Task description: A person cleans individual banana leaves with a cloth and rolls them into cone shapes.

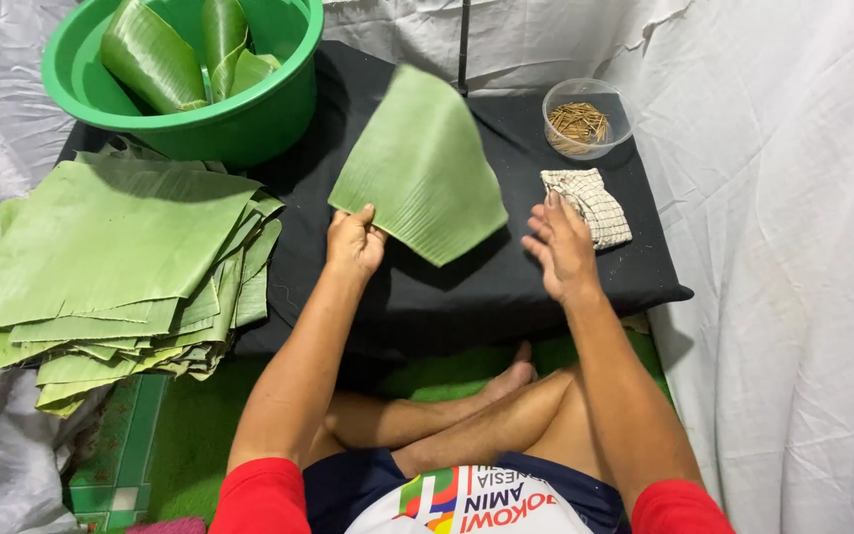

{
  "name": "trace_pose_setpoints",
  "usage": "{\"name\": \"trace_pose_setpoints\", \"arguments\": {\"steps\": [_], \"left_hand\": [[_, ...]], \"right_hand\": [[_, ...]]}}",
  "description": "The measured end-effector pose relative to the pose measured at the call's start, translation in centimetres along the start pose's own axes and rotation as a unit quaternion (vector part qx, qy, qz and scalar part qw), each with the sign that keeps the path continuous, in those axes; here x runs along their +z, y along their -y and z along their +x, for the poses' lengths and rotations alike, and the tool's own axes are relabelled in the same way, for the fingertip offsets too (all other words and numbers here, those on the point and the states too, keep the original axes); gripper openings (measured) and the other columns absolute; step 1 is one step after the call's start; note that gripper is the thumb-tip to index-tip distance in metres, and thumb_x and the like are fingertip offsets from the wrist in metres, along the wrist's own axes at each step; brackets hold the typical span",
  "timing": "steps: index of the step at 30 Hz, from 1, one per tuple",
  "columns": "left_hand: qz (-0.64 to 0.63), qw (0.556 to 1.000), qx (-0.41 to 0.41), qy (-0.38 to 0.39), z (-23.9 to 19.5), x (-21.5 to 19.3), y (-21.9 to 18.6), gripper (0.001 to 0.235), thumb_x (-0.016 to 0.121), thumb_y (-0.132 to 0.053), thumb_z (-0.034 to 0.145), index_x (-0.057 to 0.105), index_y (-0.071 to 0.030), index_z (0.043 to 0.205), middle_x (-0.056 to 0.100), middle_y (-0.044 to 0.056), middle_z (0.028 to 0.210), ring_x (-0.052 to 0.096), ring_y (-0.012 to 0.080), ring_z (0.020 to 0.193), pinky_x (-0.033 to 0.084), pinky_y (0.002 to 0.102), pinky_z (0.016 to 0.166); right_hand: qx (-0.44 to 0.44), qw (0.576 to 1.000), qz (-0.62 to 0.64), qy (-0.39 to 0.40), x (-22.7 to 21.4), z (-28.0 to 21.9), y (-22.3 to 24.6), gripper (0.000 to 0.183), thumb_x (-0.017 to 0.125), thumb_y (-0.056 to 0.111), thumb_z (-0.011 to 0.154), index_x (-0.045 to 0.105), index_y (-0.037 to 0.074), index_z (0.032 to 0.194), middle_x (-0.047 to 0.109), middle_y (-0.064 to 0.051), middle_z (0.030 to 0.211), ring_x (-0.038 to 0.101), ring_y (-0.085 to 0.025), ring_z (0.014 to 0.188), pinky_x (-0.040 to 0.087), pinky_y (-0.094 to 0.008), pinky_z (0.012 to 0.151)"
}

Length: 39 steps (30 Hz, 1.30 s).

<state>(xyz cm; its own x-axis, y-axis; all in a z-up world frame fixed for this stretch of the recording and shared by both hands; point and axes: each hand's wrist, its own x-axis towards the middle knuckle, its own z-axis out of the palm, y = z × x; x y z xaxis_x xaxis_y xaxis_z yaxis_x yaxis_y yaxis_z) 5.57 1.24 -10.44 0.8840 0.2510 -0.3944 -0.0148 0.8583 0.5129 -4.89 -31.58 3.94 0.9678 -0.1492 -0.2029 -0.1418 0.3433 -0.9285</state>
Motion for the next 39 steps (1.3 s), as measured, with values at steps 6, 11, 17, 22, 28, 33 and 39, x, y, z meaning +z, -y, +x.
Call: {"name": "trace_pose_setpoints", "arguments": {"steps": [6,11,17,22,28,33,39], "left_hand": [[-0.129,0.989,-0.029,-0.062,-1.5,1.9,3.2,0.049,0.066,0.023,0.087,0.059,-0.002,0.128,0.063,0.031,0.128,0.064,0.0532,0.114,0.046,0.074,0.104],[-0.153,0.985,-0.038,-0.072,-2.2,2.6,4.3,0.044,0.065,0.021,0.086,0.060,0.000,0.125,0.064,0.031,0.119,0.064,0.0518,0.113,0.047,0.072,0.105],[-0.032,0.996,-0.029,-0.077,-10.2,6.4,1.5,0.047,0.066,0.017,0.086,0.056,-0.005,0.127,0.060,0.025,0.115,0.064,0.0456,0.110,0.047,0.072,0.103],[0.117,0.991,-0.023,-0.064,-10.9,3.6,0.1,0.060,0.070,0.013,0.083,0.049,-0.013,0.133,0.057,0.016,0.113,0.065,0.0393,0.103,0.051,0.073,0.094],[0.408,0.887,0.218,-0.004,-14.1,3.5,-2.8,0.078,0.070,-0.001,0.084,0.034,-0.004,0.153,0.050,0.022,0.130,0.054,0.0293,0.116,0.052,0.050,0.098],[0.762,0.507,0.325,0.237,-17.5,7.8,-2.8,0.029,0.067,-0.021,0.099,0.072,-0.017,0.126,0.058,0.014,0.148,0.040,0.0418,0.146,0.034,0.070,0.113],[0.862,0.356,0.189,0.307,-12.6,7.0,1.2,0.047,0.040,-0.049,0.109,0.056,-0.028,0.147,0.051,0.005,0.155,0.039,0.0358,0.149,0.025,0.072,0.116]], "right_hand": [[0.181,0.962,0.200,0.041,3.4,-3.5,-1.2,0.125,0.075,0.065,0.084,0.002,0.003,0.164,0.007,-0.034,0.167,0.014,-0.045,0.157,0.029,-0.060,0.122],[0.215,0.939,0.269,-0.003,5.1,-3.0,-3.2,0.099,0.081,0.055,0.082,0.031,0.003,0.150,0.047,-0.018,0.131,0.053,-0.035,0.123,0.049,-0.057,0.108],[0.157,0.925,0.339,-0.063,4.3,1.1,-7.6,0.055,0.083,0.014,0.084,0.057,-0.001,0.129,0.064,-0.022,0.124,0.065,-0.041,0.116,0.053,-0.061,0.102],[0.052,0.982,0.156,-0.096,-1.1,6.1,-13.5,0.045,0.073,-0.009,0.087,0.061,0.007,0.128,0.070,-0.024,0.121,0.071,-0.039,0.111,0.054,-0.059,0.102],[0.024,0.999,-0.026,-0.026,-2.3,4.3,-7.2,0.045,0.067,-0.011,0.083,0.065,0.008,0.124,0.072,-0.022,0.110,0.073,-0.035,0.099,0.057,-0.055,0.092],[-0.043,0.980,-0.194,0.001,-2.3,4.4,-5.5,0.046,0.060,-0.001,0.087,0.066,0.006,0.132,0.072,-0.018,0.104,0.073,-0.029,0.088,0.059,-0.045,0.076],[-0.159,0.904,-0.396,0.009,0.3,-0.3,-2.2,0.066,0.065,0.003,0.087,0.061,0.028,0.148,0.071,-0.018,0.127,0.065,-0.037,0.119,0.054,-0.048,0.095]]}}
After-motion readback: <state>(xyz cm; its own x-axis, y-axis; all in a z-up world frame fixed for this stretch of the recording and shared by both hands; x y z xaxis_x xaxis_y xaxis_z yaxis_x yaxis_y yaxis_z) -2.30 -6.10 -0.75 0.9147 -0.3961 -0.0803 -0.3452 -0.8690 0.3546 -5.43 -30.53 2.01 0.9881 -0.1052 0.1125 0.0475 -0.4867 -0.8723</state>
